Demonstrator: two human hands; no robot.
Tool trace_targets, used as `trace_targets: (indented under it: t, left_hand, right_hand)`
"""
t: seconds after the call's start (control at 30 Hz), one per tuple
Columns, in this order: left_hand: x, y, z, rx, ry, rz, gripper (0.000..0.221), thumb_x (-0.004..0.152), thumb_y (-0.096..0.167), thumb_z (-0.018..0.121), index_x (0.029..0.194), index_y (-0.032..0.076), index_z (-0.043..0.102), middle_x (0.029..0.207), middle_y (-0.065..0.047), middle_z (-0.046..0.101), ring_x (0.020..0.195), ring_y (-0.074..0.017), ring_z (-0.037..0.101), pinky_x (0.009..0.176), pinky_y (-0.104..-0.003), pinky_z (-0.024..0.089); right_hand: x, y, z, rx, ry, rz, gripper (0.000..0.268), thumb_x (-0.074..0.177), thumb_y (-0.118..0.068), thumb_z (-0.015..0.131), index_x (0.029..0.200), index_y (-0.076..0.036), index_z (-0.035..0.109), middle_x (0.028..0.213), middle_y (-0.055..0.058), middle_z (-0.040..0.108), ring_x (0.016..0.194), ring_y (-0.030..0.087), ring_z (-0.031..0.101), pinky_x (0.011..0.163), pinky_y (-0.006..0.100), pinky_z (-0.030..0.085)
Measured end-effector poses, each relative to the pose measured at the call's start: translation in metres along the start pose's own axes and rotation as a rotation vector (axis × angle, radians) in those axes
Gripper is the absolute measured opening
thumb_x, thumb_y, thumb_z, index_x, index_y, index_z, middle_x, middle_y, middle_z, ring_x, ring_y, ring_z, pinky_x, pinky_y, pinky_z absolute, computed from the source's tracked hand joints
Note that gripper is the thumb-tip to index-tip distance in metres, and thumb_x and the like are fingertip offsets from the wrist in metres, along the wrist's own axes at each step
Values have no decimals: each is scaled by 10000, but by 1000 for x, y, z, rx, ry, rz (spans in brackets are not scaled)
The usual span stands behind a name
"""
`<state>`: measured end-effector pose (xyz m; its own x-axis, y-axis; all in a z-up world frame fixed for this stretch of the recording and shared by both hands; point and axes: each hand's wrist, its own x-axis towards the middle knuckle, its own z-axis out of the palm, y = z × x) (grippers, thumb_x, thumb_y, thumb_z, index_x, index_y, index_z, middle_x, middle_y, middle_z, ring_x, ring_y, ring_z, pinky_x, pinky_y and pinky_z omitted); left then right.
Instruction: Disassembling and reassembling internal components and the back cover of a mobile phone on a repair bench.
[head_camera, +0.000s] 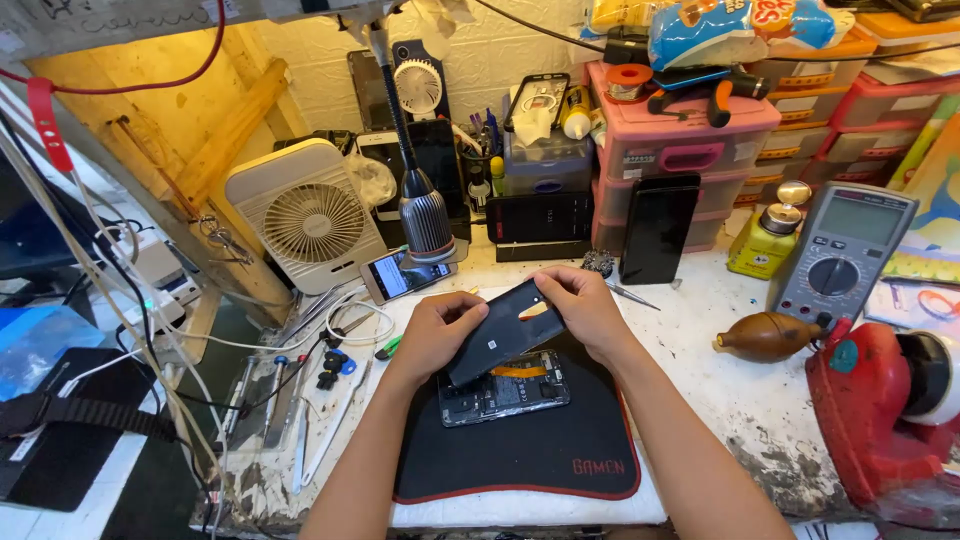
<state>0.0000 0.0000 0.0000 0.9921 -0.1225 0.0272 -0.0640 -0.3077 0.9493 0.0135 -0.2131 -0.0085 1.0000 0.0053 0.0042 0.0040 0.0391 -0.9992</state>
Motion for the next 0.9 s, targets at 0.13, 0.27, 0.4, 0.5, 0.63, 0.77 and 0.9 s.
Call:
trace_targets:
  t: [0.13, 0.27, 0.4, 0.5, 0.63, 0.77, 0.9]
  left_hand:
    - [9, -16, -3, -47, 96, 33, 164, 945, 174, 741, 998, 52, 837, 681, -133, 704, 662, -197, 629, 652, -273, 538]
    - [7, -12, -6, -89, 272, 64, 154, 954, 170, 731, 979, 52, 827, 672, -86, 680, 694, -134, 606, 634, -253, 514]
    - [5, -9, -6, -110, 294, 49, 160, 960, 155, 729, 988, 26, 819, 684, -101, 672, 683, -159, 623, 637, -255, 524]
    - [6, -17, -4, -139, 209, 72, 164, 969, 152, 715, 1012, 26, 811, 712, -85, 668, 741, -149, 608, 690, -267, 527]
    - [12, -21, -6, -145, 172, 93, 155, 967, 159, 730, 1003, 36, 816, 717, -63, 667, 752, -142, 606, 699, -259, 524]
    - [14, -26, -7, -123, 128, 108, 168, 967, 161, 735, 1037, 31, 816, 743, -103, 685, 758, -174, 617, 722, -274, 542]
    - [6, -14, -8, -80, 59, 99, 202, 965, 168, 731, 1042, 2, 815, 737, -151, 701, 789, -222, 642, 810, -358, 564]
  right_hand:
    - [-6, -3, 2, -49, -17, -42, 163, 978, -120, 675, 996, -42, 817, 678, 45, 620, 653, 92, 536, 585, 225, 489]
    - [2, 11, -2, -47, -18, -19, 179, 988, -80, 646, 1037, -7, 801, 653, 77, 594, 593, 121, 568, 560, 246, 521]
    - [8, 20, -3, -44, -15, -28, 185, 974, -53, 640, 1055, 15, 791, 651, 81, 579, 573, 125, 565, 537, 255, 523]
    - [1, 7, -1, -42, 24, -21, 171, 965, -46, 626, 931, 7, 785, 605, 66, 532, 558, 131, 549, 538, 255, 501]
    - [6, 16, -3, -38, 32, -32, 222, 971, -92, 646, 775, -30, 730, 533, 56, 490, 509, 130, 512, 508, 235, 427]
    - [8, 20, -2, -44, 27, -30, 326, 1004, -149, 657, 701, -36, 704, 506, 62, 502, 482, 128, 520, 518, 229, 437]
    - [-2, 3, 3, -87, 45, -39, 262, 970, -146, 684, 737, -44, 748, 533, 62, 543, 534, 107, 514, 532, 213, 430]
